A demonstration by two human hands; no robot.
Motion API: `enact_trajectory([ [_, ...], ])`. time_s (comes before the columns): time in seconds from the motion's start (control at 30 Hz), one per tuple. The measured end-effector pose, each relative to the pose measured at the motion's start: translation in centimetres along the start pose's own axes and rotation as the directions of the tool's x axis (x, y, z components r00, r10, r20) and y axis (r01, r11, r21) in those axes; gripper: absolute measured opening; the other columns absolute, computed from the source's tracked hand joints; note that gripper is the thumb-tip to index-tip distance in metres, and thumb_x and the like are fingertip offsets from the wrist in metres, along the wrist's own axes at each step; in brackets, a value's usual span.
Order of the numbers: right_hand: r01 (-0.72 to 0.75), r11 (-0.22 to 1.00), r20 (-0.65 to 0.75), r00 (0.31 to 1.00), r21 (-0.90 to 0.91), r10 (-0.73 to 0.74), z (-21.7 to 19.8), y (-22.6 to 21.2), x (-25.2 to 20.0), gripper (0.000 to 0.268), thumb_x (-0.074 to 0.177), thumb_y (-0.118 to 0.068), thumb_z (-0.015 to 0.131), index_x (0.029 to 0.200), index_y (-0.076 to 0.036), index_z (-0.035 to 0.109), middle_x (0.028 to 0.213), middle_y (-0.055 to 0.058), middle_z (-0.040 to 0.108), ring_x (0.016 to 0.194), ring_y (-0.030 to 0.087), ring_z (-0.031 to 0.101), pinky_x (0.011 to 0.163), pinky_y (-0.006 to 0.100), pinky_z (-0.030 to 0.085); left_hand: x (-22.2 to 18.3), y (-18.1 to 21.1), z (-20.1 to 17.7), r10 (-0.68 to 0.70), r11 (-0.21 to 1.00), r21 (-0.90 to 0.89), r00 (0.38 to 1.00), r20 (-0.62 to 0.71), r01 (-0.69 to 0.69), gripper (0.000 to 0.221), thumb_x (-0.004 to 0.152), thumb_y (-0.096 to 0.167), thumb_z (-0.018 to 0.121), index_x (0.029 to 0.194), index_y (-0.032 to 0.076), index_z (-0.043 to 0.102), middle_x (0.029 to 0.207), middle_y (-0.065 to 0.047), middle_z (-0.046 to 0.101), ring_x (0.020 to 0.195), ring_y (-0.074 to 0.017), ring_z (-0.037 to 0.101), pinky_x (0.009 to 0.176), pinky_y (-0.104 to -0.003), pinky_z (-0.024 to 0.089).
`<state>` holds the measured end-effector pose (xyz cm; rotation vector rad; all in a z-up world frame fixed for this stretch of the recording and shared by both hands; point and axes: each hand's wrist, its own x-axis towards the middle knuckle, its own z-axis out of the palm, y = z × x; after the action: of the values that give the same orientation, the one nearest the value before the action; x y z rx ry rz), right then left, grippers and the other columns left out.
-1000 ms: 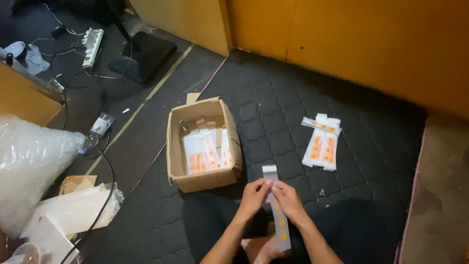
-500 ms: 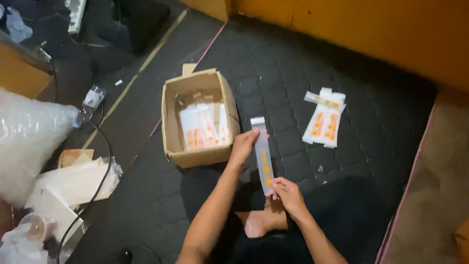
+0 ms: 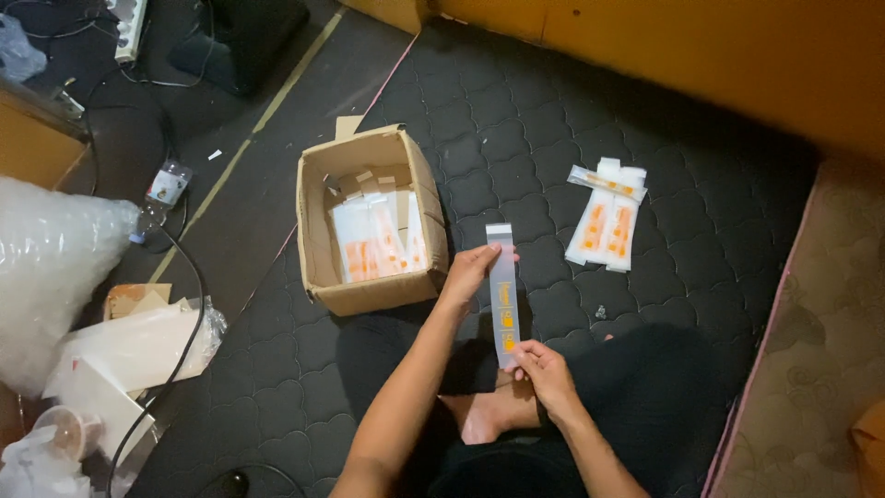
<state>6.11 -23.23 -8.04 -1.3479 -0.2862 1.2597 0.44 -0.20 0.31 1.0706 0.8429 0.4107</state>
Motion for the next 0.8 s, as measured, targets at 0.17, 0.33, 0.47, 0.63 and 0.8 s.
enact_trajectory([
  [0.17, -0.005, 1.0, -0.014, 1.0, -0.021, 0.005, 0.5, -0.9, -0.4, 0.018, 0.098, -0.004, 0.059, 0.108, 0.005, 0.071, 0.082, 0.017, 0.075, 0.066, 0.016, 0.058, 0.064, 0.026, 0.048, -0.2, 0.5, 0.1, 0.0, 0.999, 0.032, 1.0, 0.007, 0.0, 0.038, 0.102, 0.026, 0.055, 0.117, -0.002, 0.077, 0.103, -0.009, 0.08, 0.089, -0.0133, 0.069, 0.087, -0.025, 0.054],
  [0.33, -0.011, 1.0, -0.005, 1.0, -0.005, 0.011, 1.5, -2.3, -1.2, 0.016, 0.098, -0.006, 0.06, 0.104, 0.005, 0.071, 0.082, 0.015, 0.073, 0.068, 0.016, 0.058, 0.065, 0.026, 0.047, -0.3, 0.4, 0.5, 0.007, 1.0, -0.016, 1.0, 0.009, -0.006, 0.038, 0.101, 0.024, 0.056, 0.118, -0.004, 0.076, 0.104, -0.01, 0.079, 0.09, -0.0153, 0.07, 0.087, -0.025, 0.054],
  [0.47, 0.082, 0.977, -0.018, 0.996, -0.198, -0.087, 1.3, -1.7, -1.4, 0.018, 0.096, -0.005, 0.063, 0.109, -0.004, 0.076, 0.069, 0.011, 0.072, 0.066, 0.012, 0.06, 0.071, 0.026, 0.047, -1.6, 1.5, 1.4, 0.059, 0.993, 0.108, 0.992, -0.114, -0.047, 0.025, 0.099, 0.036, 0.069, 0.092, 0.016, 0.082, 0.074, 0.001, 0.068, 0.072, -0.0099, 0.059, 0.073, -0.028, 0.051],
  [0.63, 0.093, 0.978, -0.01, 0.995, -0.187, -0.097, 1.4, -2.1, -1.6, 0.021, 0.096, -0.006, 0.065, 0.114, -0.004, 0.076, 0.07, 0.01, 0.073, 0.07, 0.012, 0.064, 0.078, 0.028, 0.05, -2.0, 2.3, 2.0, 0.072, 0.996, 0.07, 0.989, -0.126, -0.063, 0.024, 0.098, 0.033, 0.068, 0.093, 0.013, 0.079, 0.076, 0.0, 0.066, 0.074, -0.0106, 0.057, 0.075, -0.028, 0.051],
  [0.8, 0.022, 0.966, -0.026, 0.999, -0.259, -0.029, 1.4, -2.6, -1.5, 0.019, 0.099, -0.018, 0.067, 0.109, -0.006, 0.079, 0.061, 0.012, 0.072, 0.067, 0.014, 0.062, 0.078, 0.027, 0.048, -1.0, 1.1, 1.7, 0.063, 0.993, 0.103, 0.989, -0.131, -0.05, 0.025, 0.099, 0.036, 0.068, 0.098, 0.016, 0.082, 0.077, 0.0, 0.07, 0.074, -0.0116, 0.061, 0.074, -0.027, 0.051],
])
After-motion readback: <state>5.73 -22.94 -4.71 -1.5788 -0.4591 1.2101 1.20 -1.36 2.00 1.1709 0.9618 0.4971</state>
